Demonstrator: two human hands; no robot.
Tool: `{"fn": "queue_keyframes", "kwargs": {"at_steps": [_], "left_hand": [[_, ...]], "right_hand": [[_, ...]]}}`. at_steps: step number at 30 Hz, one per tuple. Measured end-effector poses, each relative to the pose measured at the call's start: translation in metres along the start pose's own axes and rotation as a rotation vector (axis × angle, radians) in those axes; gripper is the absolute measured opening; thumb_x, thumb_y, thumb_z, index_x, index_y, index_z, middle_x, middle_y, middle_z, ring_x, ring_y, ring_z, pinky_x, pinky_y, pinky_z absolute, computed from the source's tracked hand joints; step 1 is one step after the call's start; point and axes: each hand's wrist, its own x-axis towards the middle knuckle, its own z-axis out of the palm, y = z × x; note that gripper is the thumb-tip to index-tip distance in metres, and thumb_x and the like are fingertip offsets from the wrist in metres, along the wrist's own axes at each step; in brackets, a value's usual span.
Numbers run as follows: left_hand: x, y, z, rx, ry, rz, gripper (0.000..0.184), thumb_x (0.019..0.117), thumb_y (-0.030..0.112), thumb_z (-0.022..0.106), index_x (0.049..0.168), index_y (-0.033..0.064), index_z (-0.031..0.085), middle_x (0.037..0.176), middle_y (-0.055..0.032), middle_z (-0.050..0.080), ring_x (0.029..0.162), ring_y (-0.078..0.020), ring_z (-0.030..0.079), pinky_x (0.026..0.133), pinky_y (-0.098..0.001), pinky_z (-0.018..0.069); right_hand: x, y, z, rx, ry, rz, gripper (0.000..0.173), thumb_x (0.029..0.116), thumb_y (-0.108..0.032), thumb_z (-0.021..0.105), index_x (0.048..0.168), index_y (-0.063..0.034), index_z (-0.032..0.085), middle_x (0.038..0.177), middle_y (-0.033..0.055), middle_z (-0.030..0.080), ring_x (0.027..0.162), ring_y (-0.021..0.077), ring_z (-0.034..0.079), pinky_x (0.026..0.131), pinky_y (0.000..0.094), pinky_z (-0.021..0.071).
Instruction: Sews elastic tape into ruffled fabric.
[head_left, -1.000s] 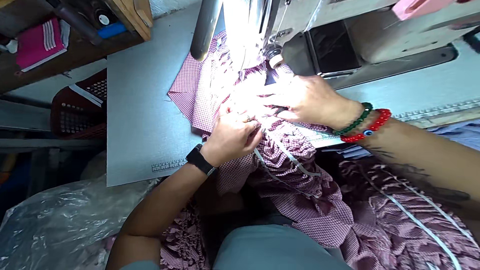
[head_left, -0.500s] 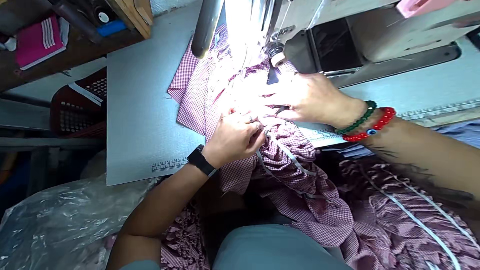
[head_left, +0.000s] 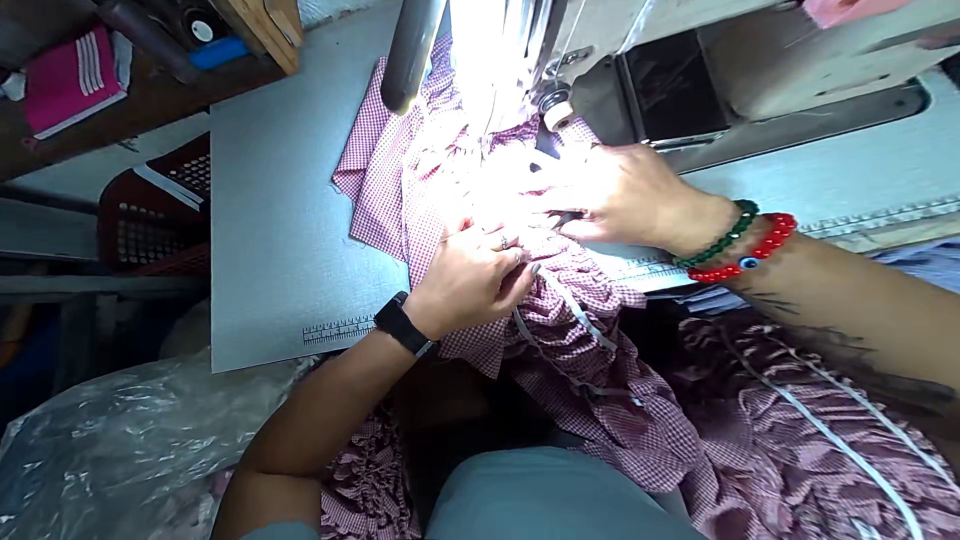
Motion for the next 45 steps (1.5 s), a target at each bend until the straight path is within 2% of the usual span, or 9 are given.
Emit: {"fn": "queue_keyframes", "kwargs": {"at_steps": [7,13,18,24,27,32,34,40,45], "left_hand": [[-0.002,-0.001,0.0,0.007,-0.004,0.001,0.026,0.0966,0.029,0.058,0.093,0.0164,0.08,0.106,-0.0003,0.076,0.108,-0.0173,0.067,0.103,-0.0486,0.0399],[-0.002,-0.005,-0.001,-0.01,0.008,-0.003,0.026,0.0972,0.028,0.058,0.094,0.0156,0.081,0.106,-0.0006,0.076,0.107,-0.0164,0.068,0.103,-0.0478,0.0406],[-0.001,-0.006,-0.001,-0.004,0.012,0.01,0.026,0.0955,0.028,0.059,0.088,0.0158,0.08,0.105,-0.0002,0.076,0.107,-0.0165,0.067,0.102,-0.0475,0.0399],[-0.003,-0.008,0.0,0.003,0.01,-0.004,0.028,0.0973,0.029,0.057,0.096,0.0171,0.082,0.11,0.0012,0.077,0.115,-0.0171,0.066,0.106,-0.0502,0.0378],[-0.002,-0.007,-0.002,-0.002,0.004,0.005,0.026,0.0969,0.028,0.058,0.094,0.0165,0.082,0.107,0.0015,0.077,0.111,-0.0161,0.067,0.104,-0.0491,0.0394],[-0.002,-0.007,-0.001,0.005,0.011,0.015,0.026,0.0971,0.027,0.058,0.094,0.0177,0.082,0.106,0.0025,0.077,0.11,-0.0165,0.066,0.103,-0.0487,0.0371],[-0.003,-0.008,-0.001,0.001,0.021,0.014,0.026,0.0967,0.027,0.058,0.094,0.0175,0.082,0.107,0.002,0.077,0.113,-0.0169,0.066,0.104,-0.0491,0.0366],[-0.002,-0.009,-0.002,-0.01,0.001,0.013,0.027,0.0976,0.028,0.058,0.092,0.0171,0.081,0.107,0.0017,0.077,0.112,-0.0164,0.067,0.106,-0.0518,0.0365],[-0.003,-0.008,-0.002,-0.036,0.006,0.018,0.027,0.0972,0.027,0.058,0.093,0.017,0.082,0.106,0.0022,0.077,0.111,-0.017,0.067,0.103,-0.0506,0.0386]], "right_hand": [[0.002,-0.002,-0.002,0.002,-0.055,0.054,0.04,0.0864,-0.012,0.056,0.119,-0.0215,0.078,0.118,0.0119,0.075,0.097,0.0426,0.07,0.068,0.0573,0.053],[0.006,0.0,0.0,0.014,-0.003,0.006,0.023,0.0878,-0.012,0.057,0.098,-0.0103,0.078,0.104,0.0147,0.077,0.092,0.0431,0.071,0.067,0.0584,0.0536],[0.006,0.002,-0.002,0.028,-0.043,0.011,0.035,0.0849,-0.011,0.055,0.111,-0.0161,0.079,0.106,0.0134,0.076,0.087,0.0436,0.07,0.062,0.058,0.0511],[0.004,0.004,-0.002,0.04,-0.027,0.009,0.025,0.0857,-0.011,0.053,0.095,-0.009,0.076,0.1,0.0153,0.075,0.088,0.0416,0.07,0.065,0.0571,0.052],[0.006,0.006,-0.005,0.057,-0.049,0.01,0.035,0.0855,-0.01,0.052,0.108,-0.0155,0.078,0.102,0.0133,0.075,0.086,0.0406,0.07,0.063,0.0567,0.0508],[0.007,0.004,-0.004,0.051,-0.027,0.006,0.025,0.0845,-0.012,0.053,0.093,-0.0075,0.076,0.102,0.014,0.076,0.091,0.0415,0.07,0.065,0.0576,0.0518],[0.007,0.005,-0.004,0.065,-0.03,0.018,0.029,0.0836,-0.012,0.054,0.101,-0.0111,0.077,0.098,0.0137,0.075,0.088,0.0408,0.07,0.064,0.0571,0.0511],[0.009,0.004,-0.004,0.088,-0.069,0.028,0.032,0.0838,-0.011,0.052,0.101,-0.0137,0.079,0.122,0.0114,0.074,0.103,0.0413,0.07,0.071,0.0587,0.0535],[0.012,0.007,-0.007,0.091,-0.089,0.051,0.035,0.0842,-0.016,0.051,0.106,-0.0166,0.079,0.108,0.0113,0.075,0.095,0.0402,0.069,0.066,0.058,0.0502]]}}
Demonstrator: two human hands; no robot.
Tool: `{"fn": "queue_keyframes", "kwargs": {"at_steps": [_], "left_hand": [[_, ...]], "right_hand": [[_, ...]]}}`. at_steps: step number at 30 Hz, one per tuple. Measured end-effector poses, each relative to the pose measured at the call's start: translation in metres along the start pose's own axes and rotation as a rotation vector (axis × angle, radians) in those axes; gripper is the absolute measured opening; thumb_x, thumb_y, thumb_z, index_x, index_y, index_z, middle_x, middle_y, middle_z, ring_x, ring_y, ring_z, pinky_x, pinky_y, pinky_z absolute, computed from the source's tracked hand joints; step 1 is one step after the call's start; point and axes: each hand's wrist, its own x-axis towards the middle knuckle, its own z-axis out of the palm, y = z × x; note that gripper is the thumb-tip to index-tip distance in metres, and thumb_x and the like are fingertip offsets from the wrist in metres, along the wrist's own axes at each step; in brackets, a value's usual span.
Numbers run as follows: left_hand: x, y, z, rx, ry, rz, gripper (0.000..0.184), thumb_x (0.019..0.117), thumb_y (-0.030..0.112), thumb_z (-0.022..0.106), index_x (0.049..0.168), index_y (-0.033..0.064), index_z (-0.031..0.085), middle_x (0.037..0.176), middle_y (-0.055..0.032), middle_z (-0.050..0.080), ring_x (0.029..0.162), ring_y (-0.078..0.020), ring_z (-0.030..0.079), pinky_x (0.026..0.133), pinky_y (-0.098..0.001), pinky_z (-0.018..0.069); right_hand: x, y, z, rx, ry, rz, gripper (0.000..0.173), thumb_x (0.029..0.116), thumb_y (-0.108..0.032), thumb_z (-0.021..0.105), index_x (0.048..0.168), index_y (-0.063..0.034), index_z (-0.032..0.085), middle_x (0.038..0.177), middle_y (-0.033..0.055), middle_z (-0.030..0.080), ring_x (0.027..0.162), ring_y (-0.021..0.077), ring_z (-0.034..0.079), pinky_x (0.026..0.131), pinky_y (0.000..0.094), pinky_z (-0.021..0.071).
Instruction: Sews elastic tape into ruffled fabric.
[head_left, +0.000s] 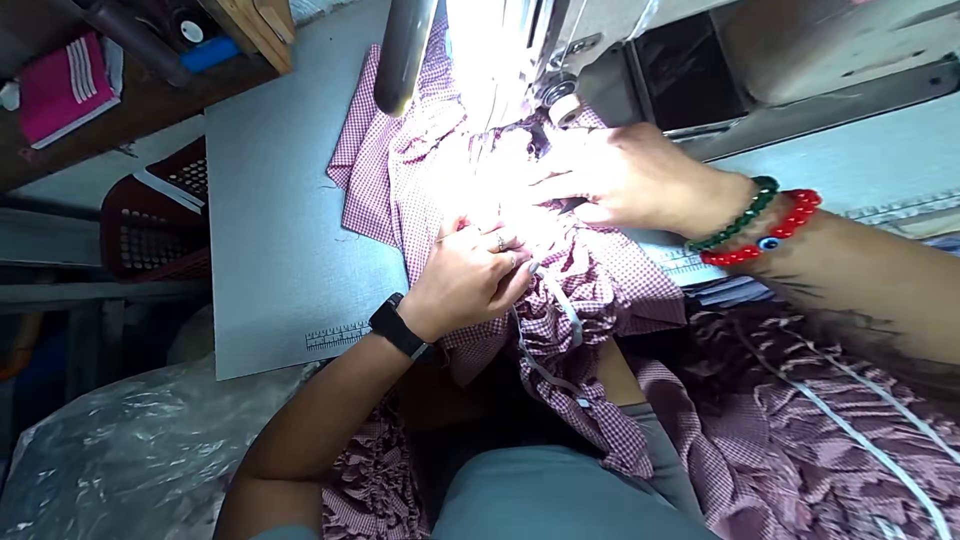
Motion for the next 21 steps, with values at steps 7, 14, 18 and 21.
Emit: {"fn": "queue_keyframes", "kwargs": {"at_steps": [7,14,18,21], "left_hand": [[0.002,-0.002,-0.001,0.03,0.006,-0.013,0.026,0.0973,0.027,0.058,0.093,0.0155,0.082,0.108,0.0005,0.077,0.113,-0.0177,0.067,0.106,-0.0521,0.0365],[0.001,0.0,-0.002,0.014,-0.002,-0.014,0.028,0.0979,0.027,0.057,0.095,0.0162,0.082,0.109,0.001,0.077,0.115,-0.0169,0.066,0.108,-0.0515,0.0357],[0.002,-0.002,-0.003,0.006,0.019,-0.012,0.027,0.0974,0.026,0.057,0.095,0.0155,0.082,0.106,-0.0005,0.077,0.104,-0.0167,0.067,0.101,-0.0496,0.0373],[0.006,-0.001,-0.004,0.014,0.006,-0.02,0.028,0.0965,0.026,0.056,0.094,0.0162,0.082,0.103,-0.0001,0.077,0.103,-0.0192,0.066,0.097,-0.0504,0.037]], "right_hand": [[0.011,-0.002,-0.012,-0.093,-0.153,0.189,0.035,0.0833,-0.016,0.065,0.115,-0.0202,0.078,0.126,0.0039,0.073,0.109,0.0381,0.068,0.072,0.0613,0.0524],[0.013,-0.02,-0.002,-0.118,-0.104,0.285,0.042,0.0865,-0.029,0.067,0.128,-0.0194,0.069,0.119,0.0121,0.068,0.093,0.0382,0.069,0.063,0.0576,0.0518],[0.003,-0.019,0.002,-0.124,-0.073,0.247,0.039,0.085,-0.023,0.062,0.123,-0.0208,0.074,0.134,0.015,0.065,0.096,0.044,0.068,0.064,0.0601,0.0514],[0.004,-0.021,0.001,-0.179,-0.135,0.315,0.049,0.0919,-0.043,0.053,0.137,-0.0277,0.066,0.137,0.0131,0.063,0.1,0.0419,0.067,0.066,0.0582,0.0512]]}}
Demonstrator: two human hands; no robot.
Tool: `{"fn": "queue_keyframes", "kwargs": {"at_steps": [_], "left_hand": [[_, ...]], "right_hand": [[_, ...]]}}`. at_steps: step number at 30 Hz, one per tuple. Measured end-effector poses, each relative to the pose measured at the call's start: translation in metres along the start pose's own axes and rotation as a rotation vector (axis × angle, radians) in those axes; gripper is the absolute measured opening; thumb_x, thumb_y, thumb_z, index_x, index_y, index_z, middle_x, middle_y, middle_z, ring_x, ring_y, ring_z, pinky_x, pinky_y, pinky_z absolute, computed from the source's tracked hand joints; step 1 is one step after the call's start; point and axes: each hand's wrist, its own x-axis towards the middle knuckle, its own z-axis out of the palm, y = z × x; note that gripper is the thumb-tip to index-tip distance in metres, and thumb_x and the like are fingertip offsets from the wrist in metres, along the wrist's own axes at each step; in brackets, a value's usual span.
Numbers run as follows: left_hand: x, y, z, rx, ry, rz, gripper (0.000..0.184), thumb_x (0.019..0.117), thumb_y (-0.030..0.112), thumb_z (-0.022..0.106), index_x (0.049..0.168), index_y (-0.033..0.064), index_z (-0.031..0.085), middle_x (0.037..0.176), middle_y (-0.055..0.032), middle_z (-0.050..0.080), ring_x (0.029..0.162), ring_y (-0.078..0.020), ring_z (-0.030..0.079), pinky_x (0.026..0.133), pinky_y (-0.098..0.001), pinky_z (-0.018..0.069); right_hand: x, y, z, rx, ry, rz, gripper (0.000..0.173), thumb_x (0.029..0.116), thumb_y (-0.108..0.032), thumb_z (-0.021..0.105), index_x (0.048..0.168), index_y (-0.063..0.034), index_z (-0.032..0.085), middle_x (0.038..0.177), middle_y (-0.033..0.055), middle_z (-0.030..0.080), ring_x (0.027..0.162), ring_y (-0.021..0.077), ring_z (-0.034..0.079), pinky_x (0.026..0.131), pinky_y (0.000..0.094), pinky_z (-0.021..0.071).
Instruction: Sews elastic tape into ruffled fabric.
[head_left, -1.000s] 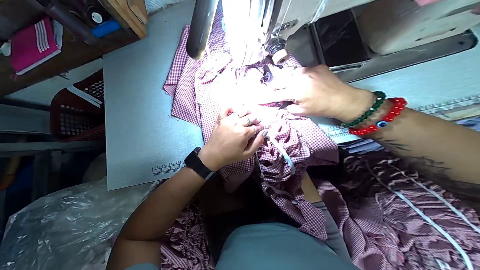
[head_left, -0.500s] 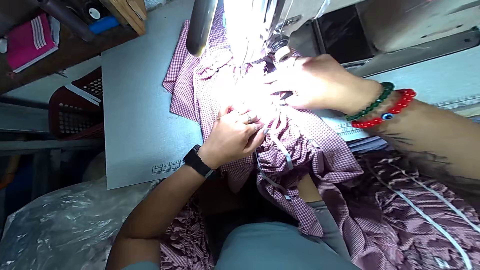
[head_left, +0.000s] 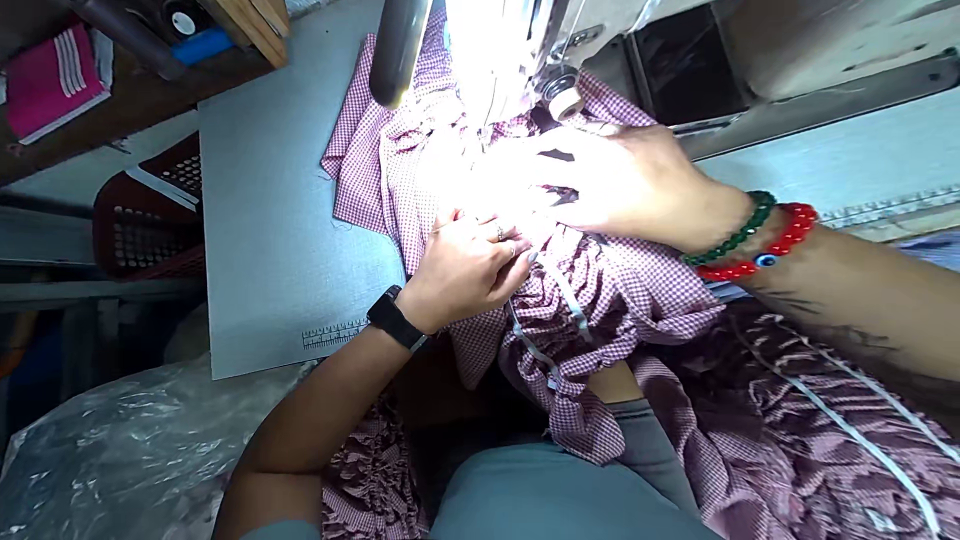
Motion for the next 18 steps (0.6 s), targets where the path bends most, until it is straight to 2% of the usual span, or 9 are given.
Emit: {"fn": "queue_keyframes", "kwargs": {"at_steps": [2,3,4,6,8,9,13,18], "left_hand": [[0.002,0.0009,-0.0008,-0.005,-0.011,-0.005,0.028,0.0965,0.027,0.057,0.093,0.0167,0.082,0.101,0.0004,0.077,0.102,-0.0197,0.066,0.095,-0.0509,0.0368],[0.0023,0.0009,-0.001,-0.001,-0.018,-0.007,0.028,0.0969,0.027,0.057,0.093,0.0171,0.082,0.101,0.0008,0.077,0.102,-0.0195,0.066,0.095,-0.0508,0.0371],[0.0023,0.0006,-0.0012,-0.001,-0.021,-0.004,0.028,0.097,0.027,0.057,0.093,0.017,0.082,0.101,0.001,0.077,0.102,-0.0195,0.066,0.094,-0.0506,0.0374],[0.0014,-0.0003,-0.0011,-0.018,-0.017,0.008,0.027,0.0959,0.025,0.057,0.093,0.0152,0.082,0.101,-0.0005,0.076,0.1,-0.0208,0.065,0.092,-0.0507,0.0373],[0.0008,-0.001,-0.0013,-0.02,-0.017,0.013,0.027,0.0954,0.025,0.058,0.093,0.0152,0.082,0.103,-0.0004,0.077,0.104,-0.0215,0.065,0.093,-0.0503,0.0377],[0.0007,-0.0012,-0.0013,-0.022,-0.016,0.017,0.027,0.0954,0.025,0.058,0.094,0.0153,0.083,0.104,-0.0005,0.077,0.105,-0.0219,0.065,0.094,-0.051,0.038],[0.0003,-0.0024,0.0011,-0.03,-0.012,0.022,0.027,0.0954,0.027,0.058,0.089,0.0166,0.082,0.104,0.0006,0.077,0.108,-0.0214,0.065,0.096,-0.052,0.037],[-0.0008,-0.0067,0.0049,-0.033,-0.017,0.021,0.029,0.0976,0.029,0.055,0.095,0.0188,0.082,0.11,0.0027,0.077,0.111,-0.0193,0.064,0.097,-0.0509,0.0352]], "right_hand": [[0.0022,-0.0013,-0.0025,-0.04,-0.06,0.025,0.056,0.0917,-0.043,0.054,0.146,-0.0297,0.057,0.141,0.0156,0.059,0.104,0.0441,0.066,0.067,0.0584,0.0513],[0.0022,-0.0014,-0.003,-0.043,-0.062,0.019,0.056,0.0913,-0.039,0.058,0.146,-0.0278,0.058,0.141,0.0175,0.059,0.107,0.0462,0.065,0.068,0.0591,0.0522],[0.0013,-0.0011,-0.0025,-0.031,-0.039,-0.004,0.052,0.0902,-0.034,0.061,0.141,-0.025,0.061,0.139,0.0182,0.059,0.108,0.0478,0.064,0.068,0.0596,0.0525],[-0.0027,-0.0008,0.0005,0.035,0.078,-0.073,0.041,0.0859,-0.02,0.06,0.125,-0.0197,0.071,0.131,0.018,0.065,0.105,0.0493,0.064,0.065,0.0604,0.0515],[-0.0045,-0.0008,0.0022,0.068,0.12,-0.09,0.031,0.0856,-0.017,0.059,0.111,-0.0171,0.076,0.125,0.0154,0.068,0.106,0.0474,0.065,0.064,0.0591,0.0517],[-0.0044,0.0001,0.003,0.058,0.113,-0.09,0.03,0.0866,-0.019,0.058,0.109,-0.0167,0.076,0.126,0.0149,0.068,0.106,0.0464,0.065,0.065,0.0589,0.0518],[-0.0028,0.002,0.0034,0.004,0.04,-0.053,0.036,0.0902,-0.035,0.058,0.117,-0.0166,0.074,0.132,0.0138,0.064,0.111,0.0433,0.064,0.071,0.0588,0.0529],[-0.0049,0.0034,0.0046,0.017,0.081,-0.045,0.038,0.0895,-0.035,0.056,0.118,-0.0183,0.075,0.132,0.0137,0.066,0.105,0.0433,0.066,0.067,0.0583,0.0514]]}}
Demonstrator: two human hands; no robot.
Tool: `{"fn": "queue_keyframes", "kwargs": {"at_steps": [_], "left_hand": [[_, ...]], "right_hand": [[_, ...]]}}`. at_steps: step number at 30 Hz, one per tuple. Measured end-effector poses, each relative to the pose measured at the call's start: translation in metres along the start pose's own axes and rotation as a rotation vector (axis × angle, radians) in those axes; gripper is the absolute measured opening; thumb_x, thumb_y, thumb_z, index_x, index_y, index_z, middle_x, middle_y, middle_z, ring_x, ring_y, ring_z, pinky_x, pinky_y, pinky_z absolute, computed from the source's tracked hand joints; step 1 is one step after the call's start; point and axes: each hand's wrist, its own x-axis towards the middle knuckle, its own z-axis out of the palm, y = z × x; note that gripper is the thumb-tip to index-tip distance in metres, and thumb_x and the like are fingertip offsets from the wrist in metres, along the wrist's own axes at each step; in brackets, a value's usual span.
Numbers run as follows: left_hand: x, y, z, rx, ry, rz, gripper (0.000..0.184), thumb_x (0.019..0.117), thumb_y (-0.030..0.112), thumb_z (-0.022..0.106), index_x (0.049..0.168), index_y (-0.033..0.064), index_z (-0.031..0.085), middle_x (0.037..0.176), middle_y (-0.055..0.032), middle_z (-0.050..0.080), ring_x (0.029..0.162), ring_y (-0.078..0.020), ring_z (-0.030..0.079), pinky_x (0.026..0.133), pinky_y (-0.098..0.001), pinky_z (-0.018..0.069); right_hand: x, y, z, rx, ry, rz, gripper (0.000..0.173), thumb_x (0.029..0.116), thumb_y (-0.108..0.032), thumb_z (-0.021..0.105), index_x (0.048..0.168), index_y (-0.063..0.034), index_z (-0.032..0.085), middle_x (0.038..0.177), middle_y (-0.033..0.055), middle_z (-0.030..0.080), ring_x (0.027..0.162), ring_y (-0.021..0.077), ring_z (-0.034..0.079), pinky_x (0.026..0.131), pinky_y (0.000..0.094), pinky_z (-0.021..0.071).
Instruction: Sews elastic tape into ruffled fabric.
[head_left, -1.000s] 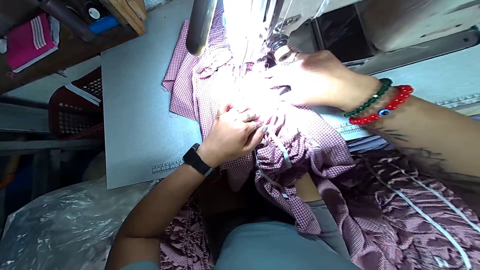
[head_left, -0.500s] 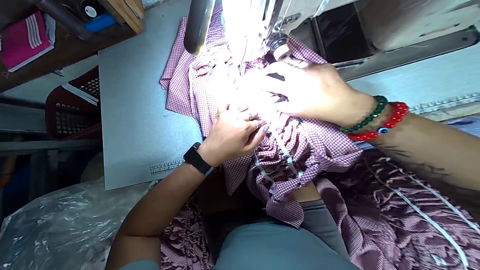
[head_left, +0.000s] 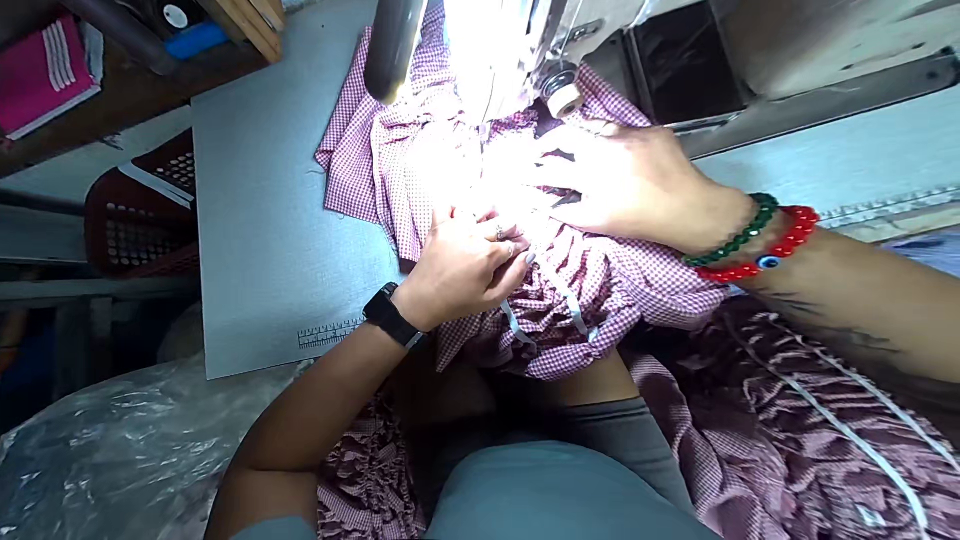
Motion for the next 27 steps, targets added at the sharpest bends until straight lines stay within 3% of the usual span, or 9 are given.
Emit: {"fn": "queue_keyframes", "kwargs": {"at_steps": [3,9,12,15,20,21,22,24,27], "left_hand": [[0.0,-0.001,-0.001,0.006,-0.009,0.002,0.029,0.0982,0.03,0.055,0.098,0.02,0.082,0.111,0.0032,0.077,0.113,-0.02,0.063,0.098,-0.0525,0.0346],[-0.001,-0.001,-0.002,-0.008,-0.006,0.005,0.029,0.0971,0.028,0.055,0.094,0.0194,0.082,0.113,0.0027,0.077,0.124,-0.0229,0.061,0.104,-0.0568,0.0333],[-0.002,0.002,-0.005,-0.049,0.009,0.012,0.027,0.0944,0.023,0.057,0.087,0.0139,0.082,0.11,-0.0015,0.077,0.12,-0.023,0.064,0.108,-0.0574,0.0315],[-0.002,0.002,-0.005,-0.08,0.005,0.028,0.026,0.0942,0.021,0.058,0.088,0.0105,0.081,0.108,-0.0039,0.077,0.113,-0.0201,0.068,0.106,-0.0521,0.0387],[-0.003,-0.004,-0.001,-0.021,-0.011,0.019,0.028,0.0973,0.026,0.055,0.093,0.0164,0.081,0.114,0.0015,0.076,0.113,-0.017,0.066,0.103,-0.052,0.0356],[-0.003,-0.003,-0.002,-0.02,-0.018,0.02,0.028,0.097,0.026,0.055,0.093,0.0165,0.081,0.113,0.0013,0.076,0.112,-0.0181,0.066,0.101,-0.0527,0.036],[-0.003,-0.001,-0.004,-0.024,-0.017,0.025,0.028,0.0958,0.025,0.056,0.093,0.0157,0.082,0.111,0.0003,0.077,0.111,-0.0197,0.066,0.1,-0.0539,0.0368],[-0.004,0.001,-0.005,-0.027,-0.023,0.021,0.028,0.0959,0.026,0.057,0.092,0.0163,0.082,0.11,0.0011,0.077,0.113,-0.0194,0.066,0.102,-0.0538,0.0353],[-0.005,0.001,-0.004,-0.033,-0.012,0.021,0.028,0.0951,0.026,0.056,0.091,0.0158,0.082,0.111,0.0006,0.077,0.118,-0.0203,0.065,0.106,-0.0545,0.0335]], "right_hand": [[-0.002,0.001,0.001,0.036,0.024,-0.007,0.039,0.0905,-0.033,0.059,0.126,-0.0238,0.073,0.132,0.0143,0.066,0.099,0.0429,0.067,0.066,0.0583,0.0513],[-0.001,0.001,0.002,0.03,0.01,-0.001,0.039,0.0943,-0.039,0.052,0.122,-0.0241,0.075,0.133,0.0141,0.065,0.097,0.0411,0.067,0.065,0.0565,0.0505],[0.001,-0.001,0.0,0.016,-0.049,0.048,0.043,0.0943,-0.044,0.051,0.123,-0.0224,0.075,0.137,0.0136,0.063,0.103,0.0416,0.066,0.067,0.0586,0.0511],[0.006,-0.004,-0.004,-0.018,-0.127,0.103,0.043,0.0929,-0.045,0.056,0.124,-0.0216,0.074,0.141,0.0131,0.059,0.105,0.0414,0.065,0.067,0.0582,0.0513],[0.01,-0.006,-0.007,-0.01,-0.083,0.106,0.044,0.0889,-0.028,0.062,0.132,-0.0235,0.07,0.136,0.0173,0.061,0.096,0.0442,0.066,0.061,0.0595,0.0489],[0.008,-0.007,-0.008,0.018,-0.04,0.075,0.046,0.0859,-0.02,0.063,0.131,-0.0226,0.071,0.134,0.019,0.061,0.093,0.0447,0.067,0.06,0.0598,0.0487],[0.005,-0.007,-0.007,0.042,0.017,0.036,0.039,0.084,-0.017,0.062,0.121,-0.0182,0.075,0.128,0.0202,0.065,0.09,0.045,0.068,0.059,0.0602,0.049],[0.003,-0.006,-0.005,0.04,0.028,0.034,0.026,0.0879,-0.027,0.06,0.103,-0.0151,0.078,0.119,0.0188,0.068,0.09,0.0438,0.068,0.06,0.0596,0.0484],[0.005,-0.007,-0.007,-0.009,-0.021,0.116,0.05,0.0945,-0.057,0.049,0.108,-0.0185,0.078,0.13,0.019,0.066,0.095,0.0442,0.068,0.062,0.0598,0.048]]}}
